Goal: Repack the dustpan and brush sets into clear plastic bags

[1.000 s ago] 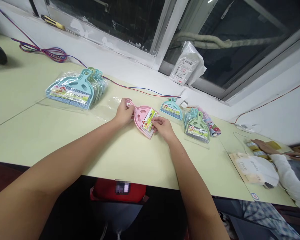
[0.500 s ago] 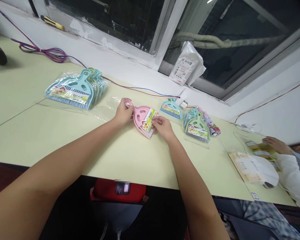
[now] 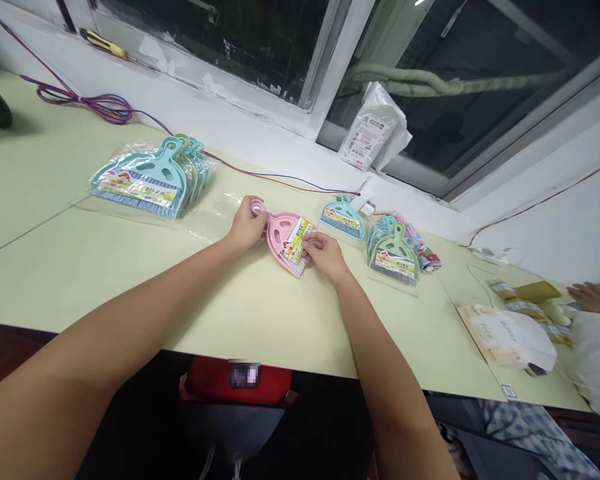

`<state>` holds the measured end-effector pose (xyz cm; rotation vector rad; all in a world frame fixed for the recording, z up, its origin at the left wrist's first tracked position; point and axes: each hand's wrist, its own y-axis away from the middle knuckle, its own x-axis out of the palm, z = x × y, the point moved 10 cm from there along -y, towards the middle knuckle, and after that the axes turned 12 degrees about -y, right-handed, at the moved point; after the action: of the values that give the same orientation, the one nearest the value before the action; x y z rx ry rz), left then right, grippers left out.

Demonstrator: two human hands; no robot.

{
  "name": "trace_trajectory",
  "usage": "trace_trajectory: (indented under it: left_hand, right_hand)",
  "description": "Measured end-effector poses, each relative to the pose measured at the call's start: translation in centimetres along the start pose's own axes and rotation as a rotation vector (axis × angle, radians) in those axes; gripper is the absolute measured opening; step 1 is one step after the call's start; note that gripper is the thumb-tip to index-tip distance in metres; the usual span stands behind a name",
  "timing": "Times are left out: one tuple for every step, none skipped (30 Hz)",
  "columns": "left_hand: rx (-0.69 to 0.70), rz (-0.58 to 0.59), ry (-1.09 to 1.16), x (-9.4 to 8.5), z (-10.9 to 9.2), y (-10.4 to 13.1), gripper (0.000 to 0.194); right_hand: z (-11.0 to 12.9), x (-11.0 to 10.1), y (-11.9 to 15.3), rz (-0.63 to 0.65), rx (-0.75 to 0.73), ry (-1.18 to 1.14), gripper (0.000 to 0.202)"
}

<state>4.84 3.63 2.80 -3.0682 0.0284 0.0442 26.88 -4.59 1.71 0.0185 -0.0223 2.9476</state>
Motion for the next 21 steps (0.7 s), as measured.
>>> trace_trajectory:
  left_hand:
    - [0.000, 0.001, 0.000, 0.03, 0.02, -0.01, 0.041]
    - [0.001, 0.001, 0.000, 0.05, 0.07, -0.05, 0.040]
    - [0.003, 0.001, -0.001, 0.07, 0.13, -0.10, 0.040]
    - [0.006, 0.001, -0.002, 0.08, 0.21, -0.17, 0.040]
    - [0.012, 0.002, -0.004, 0.10, 0.27, -0.24, 0.039]
    - [0.020, 0.003, -0.007, 0.12, 0.33, -0.32, 0.039]
    - [0.027, 0.006, -0.011, 0.15, 0.39, -0.40, 0.039]
    - [0.034, 0.009, -0.016, 0.18, 0.46, -0.48, 0.040]
    - [0.039, 0.014, -0.022, 0.21, 0.54, -0.57, 0.040]
    - [0.043, 0.018, -0.029, 0.24, 0.63, -0.64, 0.040]
    - [0.048, 0.023, -0.037, 0.28, 0.70, -0.71, 0.040]
    - [0.053, 0.027, -0.045, 0.32, 0.75, -0.76, 0.040]
    - [0.058, 0.031, -0.053, 0.37, 0.76, -0.78, 0.040]
    - [0.063, 0.033, -0.057, 0.40, 0.76, -0.79, 0.040]
    - [0.066, 0.034, -0.059, 0.42, 0.74, -0.77, 0.040]
    - [0.066, 0.031, -0.058, 0.42, 0.72, -0.74, 0.040]
    - [0.061, 0.026, -0.054, 0.40, 0.71, -0.69, 0.040]
    - [0.054, 0.022, -0.048, 0.38, 0.71, -0.64, 0.040]
    - [0.047, 0.019, -0.043, 0.36, 0.70, -0.58, 0.040]
    - [0.041, 0.017, -0.038, 0.35, 0.68, -0.52, 0.040]
    - [0.039, 0.019, -0.035, 0.36, 0.63, -0.47, 0.039]
  right_hand:
    - [-0.05, 0.01, -0.01, 0.003, 0.001, 0.002, 0.022]
    - [-0.09, 0.01, -0.03, 0.003, 0.003, 0.003, 0.022]
    - [-0.14, -0.01, -0.05, 0.002, 0.004, 0.004, 0.022]
    - [-0.17, -0.02, -0.08, 0.001, 0.006, 0.003, 0.022]
    - [-0.20, -0.02, -0.10, 0.000, 0.007, 0.001, 0.022]
    - [-0.20, -0.02, -0.12, -0.001, 0.008, -0.001, 0.023]
    - [-0.20, -0.01, -0.13, -0.001, 0.009, -0.004, 0.023]
    - [-0.17, 0.00, -0.13, 0.000, 0.010, -0.006, 0.023]
    - [-0.13, 0.00, -0.12, -0.001, 0.010, -0.008, 0.024]
    - [-0.08, 0.00, -0.10, -0.001, 0.010, -0.008, 0.024]
    - [-0.02, 0.00, -0.07, -0.002, 0.010, -0.008, 0.024]
    - [0.04, 0.00, -0.04, -0.002, 0.009, -0.006, 0.023]
    - [0.10, 0.00, -0.01, -0.002, 0.009, -0.002, 0.022]
    - [0.15, 0.00, 0.03, -0.003, 0.009, 0.002, 0.021]
    - [0.19, 0.00, 0.06, -0.004, 0.010, 0.006, 0.020]
    - [0.22, -0.01, 0.08, -0.006, 0.010, 0.009, 0.019]
    - [0.24, -0.01, 0.11, -0.008, 0.011, 0.013, 0.018]
    - [0.26, 0.00, 0.13, -0.010, 0.013, 0.016, 0.018]
    - [0.31, 0.01, 0.15, -0.010, 0.013, 0.020, 0.017]
    - [0.35, 0.04, 0.17, -0.007, 0.015, 0.023, 0.017]
    - [0.43, 0.06, 0.19, -0.004, 0.015, 0.026, 0.017]
